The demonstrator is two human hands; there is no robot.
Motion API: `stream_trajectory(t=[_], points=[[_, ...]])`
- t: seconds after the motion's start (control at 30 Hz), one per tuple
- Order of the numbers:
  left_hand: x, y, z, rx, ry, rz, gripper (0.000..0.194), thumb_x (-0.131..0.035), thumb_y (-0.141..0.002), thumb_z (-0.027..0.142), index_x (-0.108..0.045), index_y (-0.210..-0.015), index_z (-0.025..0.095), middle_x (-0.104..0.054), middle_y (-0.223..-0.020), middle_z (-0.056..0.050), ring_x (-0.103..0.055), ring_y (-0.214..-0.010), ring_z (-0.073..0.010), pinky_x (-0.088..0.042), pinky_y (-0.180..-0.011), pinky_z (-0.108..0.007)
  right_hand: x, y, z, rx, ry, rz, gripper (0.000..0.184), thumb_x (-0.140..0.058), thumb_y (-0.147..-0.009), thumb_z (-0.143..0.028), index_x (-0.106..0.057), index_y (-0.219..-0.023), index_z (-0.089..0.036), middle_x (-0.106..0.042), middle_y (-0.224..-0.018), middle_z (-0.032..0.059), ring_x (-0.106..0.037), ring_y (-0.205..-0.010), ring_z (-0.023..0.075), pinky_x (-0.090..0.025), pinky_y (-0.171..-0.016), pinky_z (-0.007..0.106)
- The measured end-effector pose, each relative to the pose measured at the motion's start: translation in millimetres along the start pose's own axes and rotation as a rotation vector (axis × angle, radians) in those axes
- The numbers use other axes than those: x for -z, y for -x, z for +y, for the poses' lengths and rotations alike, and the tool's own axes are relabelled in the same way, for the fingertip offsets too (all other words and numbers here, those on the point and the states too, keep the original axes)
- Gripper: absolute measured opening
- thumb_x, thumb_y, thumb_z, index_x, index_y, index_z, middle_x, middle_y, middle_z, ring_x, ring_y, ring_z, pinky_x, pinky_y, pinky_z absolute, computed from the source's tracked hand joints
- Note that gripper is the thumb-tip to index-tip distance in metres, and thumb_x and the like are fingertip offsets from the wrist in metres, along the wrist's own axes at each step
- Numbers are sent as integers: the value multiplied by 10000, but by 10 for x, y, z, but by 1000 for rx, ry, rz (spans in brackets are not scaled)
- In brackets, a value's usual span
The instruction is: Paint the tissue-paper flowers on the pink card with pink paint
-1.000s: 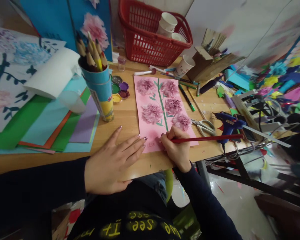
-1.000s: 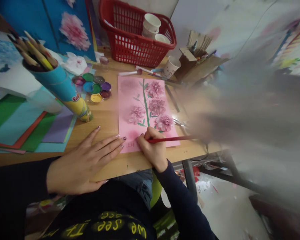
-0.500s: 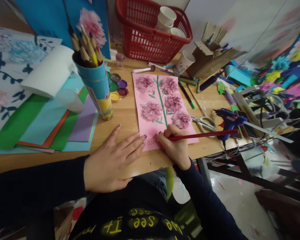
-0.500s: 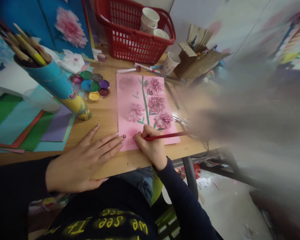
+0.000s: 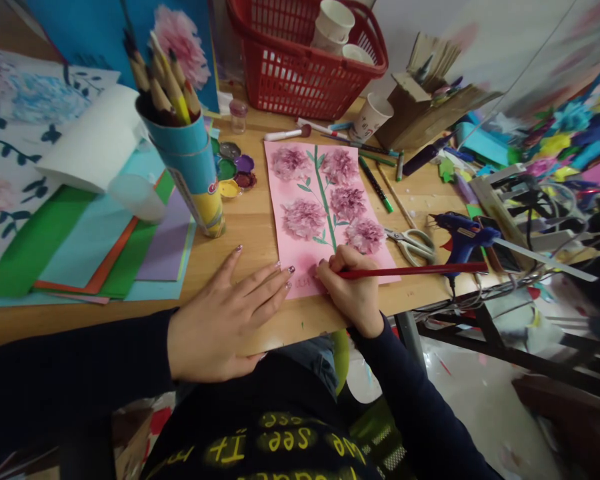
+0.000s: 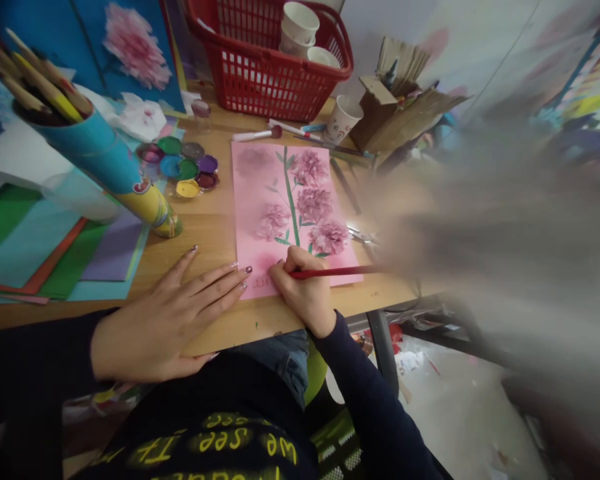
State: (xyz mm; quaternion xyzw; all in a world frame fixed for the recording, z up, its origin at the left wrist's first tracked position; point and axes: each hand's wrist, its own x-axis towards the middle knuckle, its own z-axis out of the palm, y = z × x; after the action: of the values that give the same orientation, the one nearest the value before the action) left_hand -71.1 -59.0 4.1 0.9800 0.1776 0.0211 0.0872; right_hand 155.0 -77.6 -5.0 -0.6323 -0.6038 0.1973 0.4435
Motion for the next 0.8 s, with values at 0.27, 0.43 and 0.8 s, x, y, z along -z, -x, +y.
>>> stream_trajectory(t=[0.27, 0.43, 0.8], points=[[-6, 6, 22, 19, 12, 1, 781, -486, -832, 607, -343, -1431, 128, -257, -1543, -105, -195, -1415, -285, 51, -1136, -599, -3, 3, 6, -6, -26, 45, 341, -547, -684, -79, -268, -539, -210, -277, -501, -86, -264, -477, 69, -252, -472, 235], [-5, -1, 20, 11, 9, -4, 786, -491, -828, 604, -334, -1438, 134, -261, -1541, -111, -194, -1414, -301, 39, -1130, -615, -3, 3, 2, 9, -17, 12, 343, -550, -665, -72, -263, -536, -209, -282, -495, -87, -262, -473, 66, -252, -467, 232], [-5, 4, 6, 7, 16, -1, 768, -451, -843, 614, -342, -1434, 136, -236, -1547, -109, -191, -1417, -273, 85, -1131, -580, 11, 0, 0, -3, -28, 6, 354, -554, -665, -79, -257, -526, -213, -289, -483, -86, -281, -455, 67, -251, -460, 239]])
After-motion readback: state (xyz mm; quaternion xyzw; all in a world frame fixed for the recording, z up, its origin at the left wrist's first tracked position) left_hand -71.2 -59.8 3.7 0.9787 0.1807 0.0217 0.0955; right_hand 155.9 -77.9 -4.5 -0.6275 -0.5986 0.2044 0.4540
